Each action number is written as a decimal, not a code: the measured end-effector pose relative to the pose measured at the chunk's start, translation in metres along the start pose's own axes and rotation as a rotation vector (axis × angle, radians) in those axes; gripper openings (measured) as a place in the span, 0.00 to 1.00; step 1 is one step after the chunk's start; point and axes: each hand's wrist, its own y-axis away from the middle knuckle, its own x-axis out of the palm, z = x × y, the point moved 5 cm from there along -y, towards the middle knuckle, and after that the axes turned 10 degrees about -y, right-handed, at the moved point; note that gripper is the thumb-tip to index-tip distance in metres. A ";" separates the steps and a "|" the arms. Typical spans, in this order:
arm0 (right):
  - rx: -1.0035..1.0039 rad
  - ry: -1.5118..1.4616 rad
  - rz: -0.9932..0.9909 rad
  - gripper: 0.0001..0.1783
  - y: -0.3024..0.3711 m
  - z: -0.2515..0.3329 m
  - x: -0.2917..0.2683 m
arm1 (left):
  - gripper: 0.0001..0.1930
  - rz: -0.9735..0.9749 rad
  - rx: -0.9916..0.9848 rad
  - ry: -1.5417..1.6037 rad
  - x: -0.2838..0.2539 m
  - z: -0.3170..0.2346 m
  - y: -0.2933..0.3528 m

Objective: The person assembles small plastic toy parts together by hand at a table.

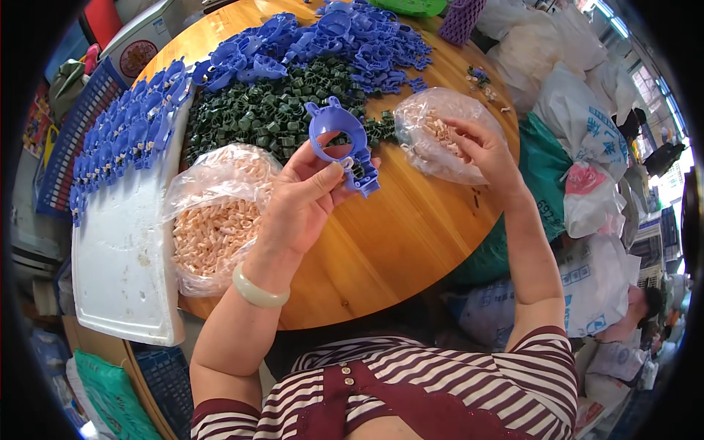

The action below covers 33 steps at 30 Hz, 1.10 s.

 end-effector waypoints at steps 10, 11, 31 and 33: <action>-0.025 -0.465 0.072 0.08 0.012 0.038 0.050 | 0.24 0.008 -0.036 0.032 0.002 0.002 0.002; -0.063 -0.478 0.058 0.06 0.011 0.040 0.052 | 0.23 0.008 -0.037 0.033 0.002 0.001 0.002; -0.476 0.314 -0.116 0.05 0.027 0.095 0.113 | 0.32 0.076 0.098 -0.008 0.008 0.005 0.003; -0.462 0.356 -0.089 0.04 0.027 0.095 0.117 | 0.34 0.046 0.104 -0.074 0.008 0.005 0.004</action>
